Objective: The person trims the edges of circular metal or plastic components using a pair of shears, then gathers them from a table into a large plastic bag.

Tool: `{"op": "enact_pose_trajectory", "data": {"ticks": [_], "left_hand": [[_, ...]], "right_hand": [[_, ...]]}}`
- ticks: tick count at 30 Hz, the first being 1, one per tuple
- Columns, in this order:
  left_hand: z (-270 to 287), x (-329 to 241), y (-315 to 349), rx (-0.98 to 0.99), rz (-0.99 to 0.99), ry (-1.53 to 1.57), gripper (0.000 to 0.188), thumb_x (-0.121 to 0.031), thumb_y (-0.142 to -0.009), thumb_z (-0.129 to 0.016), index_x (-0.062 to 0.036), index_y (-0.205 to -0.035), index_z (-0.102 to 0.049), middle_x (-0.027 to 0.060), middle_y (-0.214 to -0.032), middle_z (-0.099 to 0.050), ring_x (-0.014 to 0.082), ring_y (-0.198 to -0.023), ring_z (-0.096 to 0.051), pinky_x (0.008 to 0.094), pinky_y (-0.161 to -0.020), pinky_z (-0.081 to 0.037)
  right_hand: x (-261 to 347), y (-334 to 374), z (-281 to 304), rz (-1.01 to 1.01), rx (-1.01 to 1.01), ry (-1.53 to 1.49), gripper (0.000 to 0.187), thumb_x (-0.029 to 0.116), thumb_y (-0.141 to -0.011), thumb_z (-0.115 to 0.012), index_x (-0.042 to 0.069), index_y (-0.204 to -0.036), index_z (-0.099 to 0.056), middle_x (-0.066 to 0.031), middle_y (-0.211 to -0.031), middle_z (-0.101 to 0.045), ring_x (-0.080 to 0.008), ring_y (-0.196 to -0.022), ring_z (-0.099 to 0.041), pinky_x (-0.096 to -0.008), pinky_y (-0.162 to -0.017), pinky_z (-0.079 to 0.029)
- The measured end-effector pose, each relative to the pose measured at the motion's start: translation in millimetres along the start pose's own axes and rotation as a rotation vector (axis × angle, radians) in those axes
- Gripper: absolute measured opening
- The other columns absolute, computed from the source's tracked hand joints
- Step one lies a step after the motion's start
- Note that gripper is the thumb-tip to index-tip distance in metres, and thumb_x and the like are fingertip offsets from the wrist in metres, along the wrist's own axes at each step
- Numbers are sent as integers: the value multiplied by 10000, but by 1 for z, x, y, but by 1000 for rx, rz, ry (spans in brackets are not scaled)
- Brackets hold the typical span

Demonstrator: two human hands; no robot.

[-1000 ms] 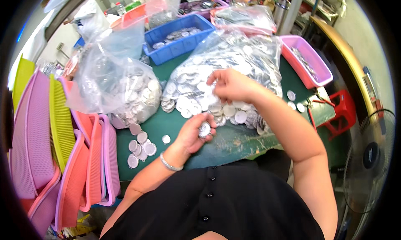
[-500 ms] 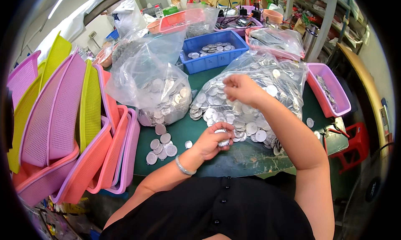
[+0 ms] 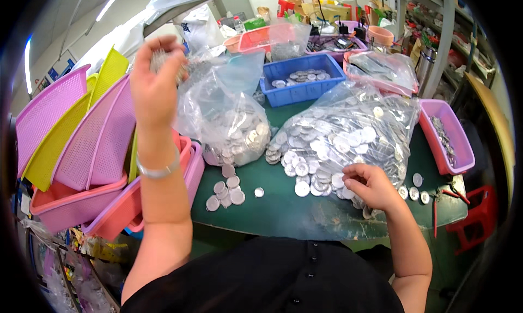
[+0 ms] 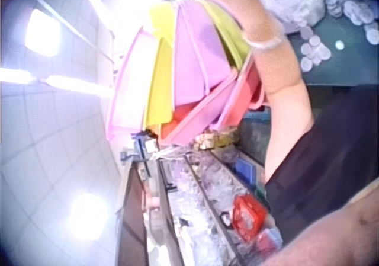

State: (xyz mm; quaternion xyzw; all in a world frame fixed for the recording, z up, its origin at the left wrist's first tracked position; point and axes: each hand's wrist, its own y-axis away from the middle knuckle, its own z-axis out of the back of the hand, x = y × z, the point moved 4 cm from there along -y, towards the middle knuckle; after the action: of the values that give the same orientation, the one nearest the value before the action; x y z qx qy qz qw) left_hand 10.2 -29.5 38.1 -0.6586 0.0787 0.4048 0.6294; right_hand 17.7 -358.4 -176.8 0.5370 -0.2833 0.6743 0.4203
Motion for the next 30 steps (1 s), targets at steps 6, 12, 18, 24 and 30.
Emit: {"op": "enact_pose_trajectory", "data": {"ticks": [6, 12, 18, 24, 30], "left_hand": [[25, 69, -31, 333, 443, -586, 353, -158, -805, -583, -22, -1126, -529, 30, -867, -538, 80, -732, -498, 216, -643, -407], [37, 40, -10, 89, 106, -299, 276, -153, -842, -563, -21, -1083, -583, 49, -956, -620, 105, -879, -559, 210, -732, -420], [-51, 8, 104, 295, -240, -123, 176, -77, -773, -623, -20, -938, -640, 31, -752, -623, 68, -641, -547, 194, -575, -434], [-118, 129, 205, 1032, 161, -349, 314, -163, -795, -530, 11, -1053, -574, 155, -758, -619, 226, -679, -593, 324, -627, -453], [-135, 161, 191, 838, 330, -445, 469, -160, -777, -538, -10, -1213, -447, 142, -701, -605, 241, -656, -585, 330, -613, -448]], "right_hand": [[-18, 16, 3, 34, -4, -18, 265, 62, -811, -572, -51, -1049, -542, -73, -891, -618, -98, -801, -566, -233, -708, -460], [-24, 30, -7, 98, -17, 116, 243, 76, -807, -579, -36, -1021, -557, -58, -824, -612, -96, -752, -557, -238, -672, -450], [-21, 28, -28, 236, -139, 647, 226, 60, -765, -567, -3, -982, -559, -145, -861, -599, -273, -781, -586, -335, -705, -461], [-19, 8, -51, 377, -215, 960, 223, 3, -767, -502, -18, -986, -534, -134, -967, -566, -317, -906, -526, -377, -774, -428], [-13, 2, -41, 439, -399, 1184, 399, -46, -725, -472, -12, -1122, -488, -216, -1200, -431, -372, -1123, -401, -418, -947, -331]]}}
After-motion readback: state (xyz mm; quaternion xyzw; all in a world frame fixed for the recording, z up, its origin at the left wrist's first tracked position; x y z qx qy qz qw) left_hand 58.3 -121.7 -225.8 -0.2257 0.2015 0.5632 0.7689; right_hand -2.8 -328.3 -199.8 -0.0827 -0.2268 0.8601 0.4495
